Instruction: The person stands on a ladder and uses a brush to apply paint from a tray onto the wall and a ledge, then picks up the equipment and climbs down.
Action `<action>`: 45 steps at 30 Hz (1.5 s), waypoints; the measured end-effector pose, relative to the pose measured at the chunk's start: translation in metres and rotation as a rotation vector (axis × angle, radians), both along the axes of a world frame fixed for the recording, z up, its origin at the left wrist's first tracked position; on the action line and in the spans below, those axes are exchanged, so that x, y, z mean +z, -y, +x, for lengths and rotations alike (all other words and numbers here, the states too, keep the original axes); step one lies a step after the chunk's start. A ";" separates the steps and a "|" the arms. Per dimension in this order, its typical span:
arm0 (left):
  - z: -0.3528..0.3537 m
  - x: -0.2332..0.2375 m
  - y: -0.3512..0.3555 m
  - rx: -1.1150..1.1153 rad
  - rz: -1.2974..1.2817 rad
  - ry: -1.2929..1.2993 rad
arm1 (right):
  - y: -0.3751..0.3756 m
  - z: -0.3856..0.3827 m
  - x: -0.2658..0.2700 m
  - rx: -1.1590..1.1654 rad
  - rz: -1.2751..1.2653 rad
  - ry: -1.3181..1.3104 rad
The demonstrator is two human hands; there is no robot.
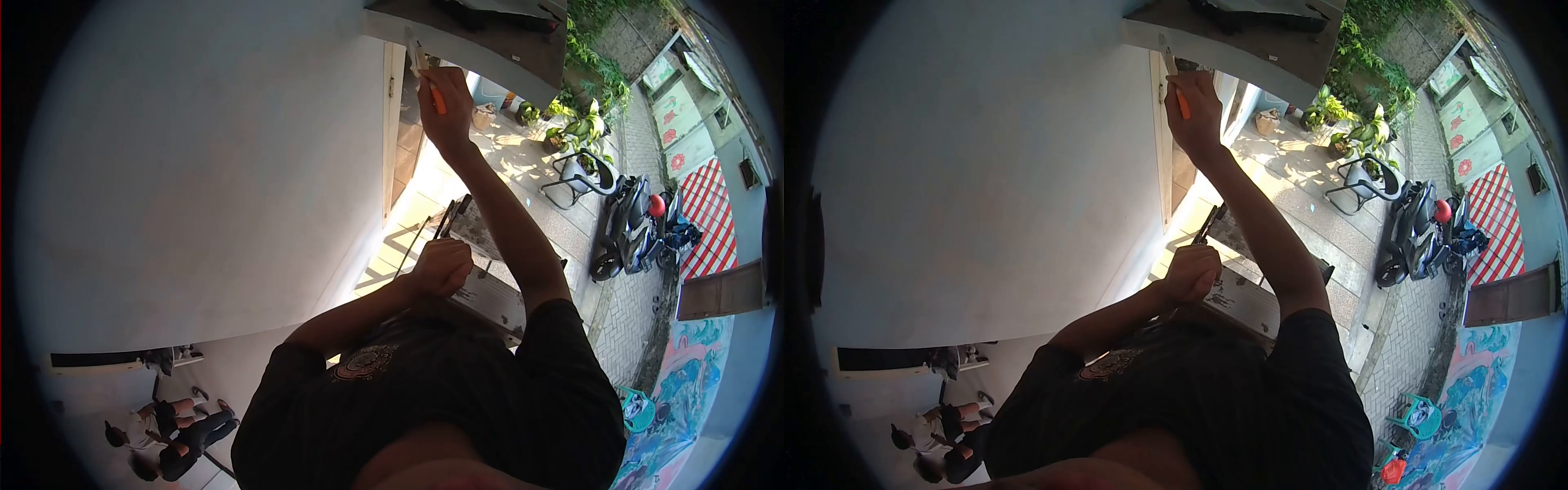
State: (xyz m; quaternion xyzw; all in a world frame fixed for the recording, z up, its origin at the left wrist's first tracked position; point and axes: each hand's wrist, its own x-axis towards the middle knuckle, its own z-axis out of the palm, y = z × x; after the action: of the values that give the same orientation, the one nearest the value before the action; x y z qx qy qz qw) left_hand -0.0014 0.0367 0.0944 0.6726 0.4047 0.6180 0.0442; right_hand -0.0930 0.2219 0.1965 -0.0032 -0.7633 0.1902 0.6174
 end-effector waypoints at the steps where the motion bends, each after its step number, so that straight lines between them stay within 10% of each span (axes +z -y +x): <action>1: 0.000 0.001 0.000 0.004 -0.003 -0.007 | 0.002 -0.011 0.001 0.001 -0.001 -0.003; 13: 0.003 0.005 0.002 0.063 0.013 -0.014 | -0.001 -0.108 0.001 0.030 -0.104 -0.024; 30: 0.006 0.006 0.002 0.040 -0.002 0.018 | -0.010 0.030 0.011 -0.091 0.012 -0.107; 45: 0.006 0.005 0.004 0.101 0.003 -0.027 | -0.004 -0.108 0.009 0.001 -0.084 -0.097</action>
State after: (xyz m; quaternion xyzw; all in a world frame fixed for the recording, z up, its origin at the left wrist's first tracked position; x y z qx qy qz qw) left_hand 0.0041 0.0329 0.0990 0.6596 0.4379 0.6108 0.0066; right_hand -0.2010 0.2260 0.2052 -0.0194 -0.7237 0.2223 0.6531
